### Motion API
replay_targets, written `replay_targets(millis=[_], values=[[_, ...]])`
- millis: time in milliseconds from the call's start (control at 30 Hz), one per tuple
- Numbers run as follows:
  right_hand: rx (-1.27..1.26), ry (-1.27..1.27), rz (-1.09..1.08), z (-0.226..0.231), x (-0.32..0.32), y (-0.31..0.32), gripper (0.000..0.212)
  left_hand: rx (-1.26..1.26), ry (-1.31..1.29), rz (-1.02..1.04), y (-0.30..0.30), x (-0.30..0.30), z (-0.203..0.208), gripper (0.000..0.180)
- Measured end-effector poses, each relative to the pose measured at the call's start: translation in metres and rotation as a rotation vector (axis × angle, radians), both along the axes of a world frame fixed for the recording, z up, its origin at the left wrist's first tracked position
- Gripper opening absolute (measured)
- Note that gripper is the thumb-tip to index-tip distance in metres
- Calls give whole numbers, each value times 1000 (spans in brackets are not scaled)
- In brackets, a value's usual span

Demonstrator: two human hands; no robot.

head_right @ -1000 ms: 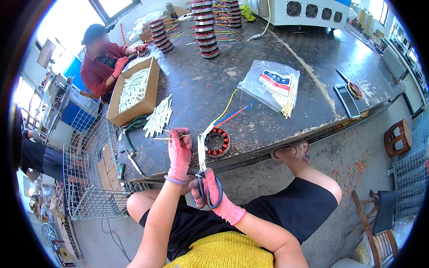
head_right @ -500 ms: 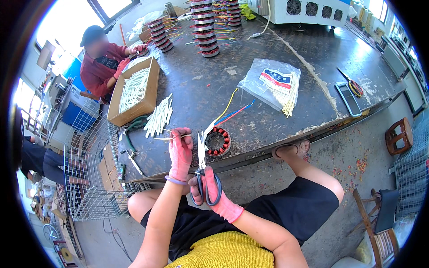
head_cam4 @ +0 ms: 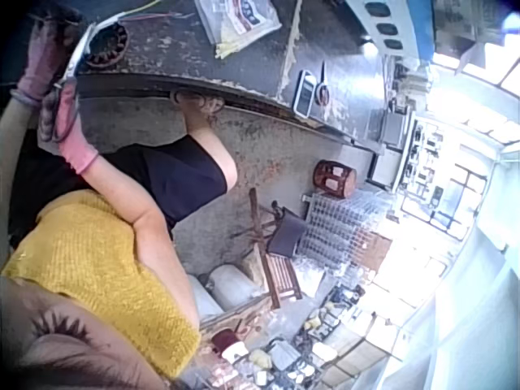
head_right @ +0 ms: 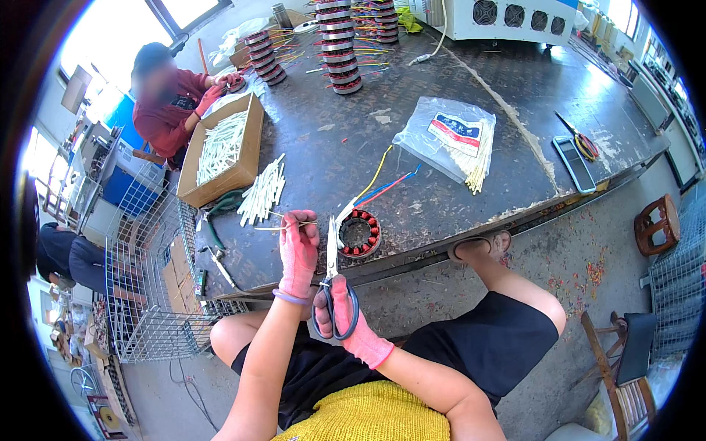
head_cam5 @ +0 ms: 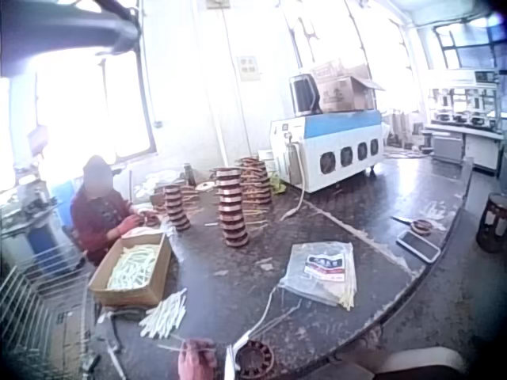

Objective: The person inserts white insulating tubes onto the wires of a motor stator, secures the wires by threading a plastic tie through the assembly, and uses shears to trim the excess length of the tie. They then place the finished stator onto a stack of completed units on the table.

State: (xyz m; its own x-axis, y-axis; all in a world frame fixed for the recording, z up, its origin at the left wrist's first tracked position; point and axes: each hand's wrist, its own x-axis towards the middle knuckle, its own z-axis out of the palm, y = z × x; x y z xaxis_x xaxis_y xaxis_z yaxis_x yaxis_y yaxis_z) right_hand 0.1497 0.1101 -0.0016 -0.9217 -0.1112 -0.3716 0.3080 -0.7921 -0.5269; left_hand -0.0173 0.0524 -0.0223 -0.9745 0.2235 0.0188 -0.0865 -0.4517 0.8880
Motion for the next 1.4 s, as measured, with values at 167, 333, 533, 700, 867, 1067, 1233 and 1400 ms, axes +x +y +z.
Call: replay_targets(millis=[167, 333, 533, 700, 867, 1067, 1233, 1400], values=[[-127, -22, 46, -11, -5, 0, 81, 5, 10, 1, 2, 3, 4, 38], [-112, -56, 17, -3, -8, -2, 88, -1, 23, 9, 3, 2, 3, 38], [-122, -56, 24, 2, -15, -1, 88, -37, 17, 10, 3, 4, 7, 39], [-109, -82, 21, 5, -21, 1, 86, -103, 14, 37, 6, 7, 12, 43], [-110, -88, 20, 3, -25, 1, 84, -97, 26, 66, 6, 6, 8, 45], [-86, -82, 0, 5, -27, 1, 82, -117, 27, 67, 6, 6, 7, 47], [-88, -78, -37, -2, -25, -3, 75, -73, 27, 66, 6, 5, 6, 46], [0, -28, -13, 11, -14, 8, 71, -23, -11, 35, 6, 4, 4, 43]])
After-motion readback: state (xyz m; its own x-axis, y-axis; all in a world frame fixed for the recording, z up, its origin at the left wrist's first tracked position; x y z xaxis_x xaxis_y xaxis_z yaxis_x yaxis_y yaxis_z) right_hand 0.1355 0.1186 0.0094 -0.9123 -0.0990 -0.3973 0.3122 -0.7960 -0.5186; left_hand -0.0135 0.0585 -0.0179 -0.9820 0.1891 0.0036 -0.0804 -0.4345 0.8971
